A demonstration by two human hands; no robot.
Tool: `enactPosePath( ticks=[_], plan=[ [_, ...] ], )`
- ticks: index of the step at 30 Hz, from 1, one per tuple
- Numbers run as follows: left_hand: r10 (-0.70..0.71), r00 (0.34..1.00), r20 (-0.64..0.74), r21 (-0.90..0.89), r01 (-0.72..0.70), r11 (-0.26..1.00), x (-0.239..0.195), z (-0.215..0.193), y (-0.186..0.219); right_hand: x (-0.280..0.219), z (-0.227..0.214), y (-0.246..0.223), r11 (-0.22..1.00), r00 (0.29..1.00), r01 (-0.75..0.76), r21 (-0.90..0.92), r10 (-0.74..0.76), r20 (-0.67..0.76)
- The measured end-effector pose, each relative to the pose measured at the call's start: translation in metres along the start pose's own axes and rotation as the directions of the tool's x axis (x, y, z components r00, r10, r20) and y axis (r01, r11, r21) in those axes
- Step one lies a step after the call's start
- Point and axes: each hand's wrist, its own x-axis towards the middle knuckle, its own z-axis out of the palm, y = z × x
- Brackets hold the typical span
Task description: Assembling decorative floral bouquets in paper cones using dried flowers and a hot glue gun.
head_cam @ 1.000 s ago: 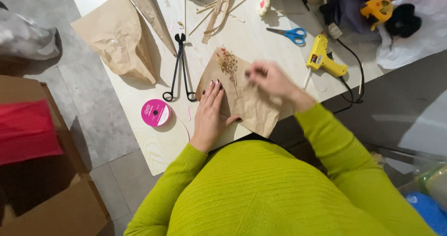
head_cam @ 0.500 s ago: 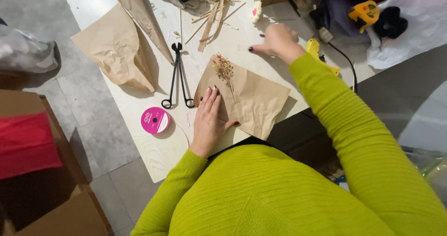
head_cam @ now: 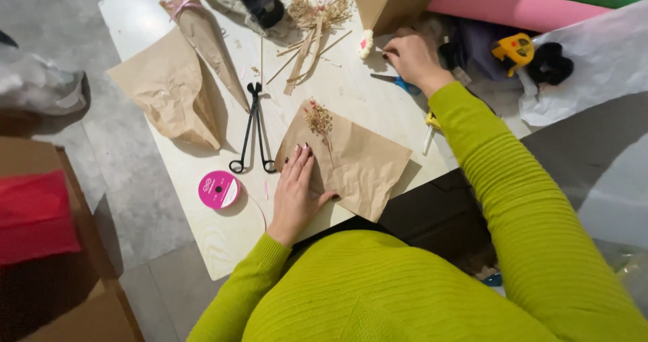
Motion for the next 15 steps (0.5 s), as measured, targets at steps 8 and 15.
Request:
enactPosePath(
  ticks=[8, 15],
  plan=[
    [-0.031, 0.999, -0.011, 0.037, 0.032, 0.999, -0.002, -0.003, 0.019, -0.023, -0.032, -0.037, 0.966, 0.997, 0.029, 0.257, -0.01, -0.077],
    [0.051, 0.991, -0.123, -0.182, -0.073, 0.981, 0.009, -0.04, 0.036, -0.105, -0.068, -0.174, 0.612, 0.95, -0.212, 0.762, 0.312, 0.013]
  ],
)
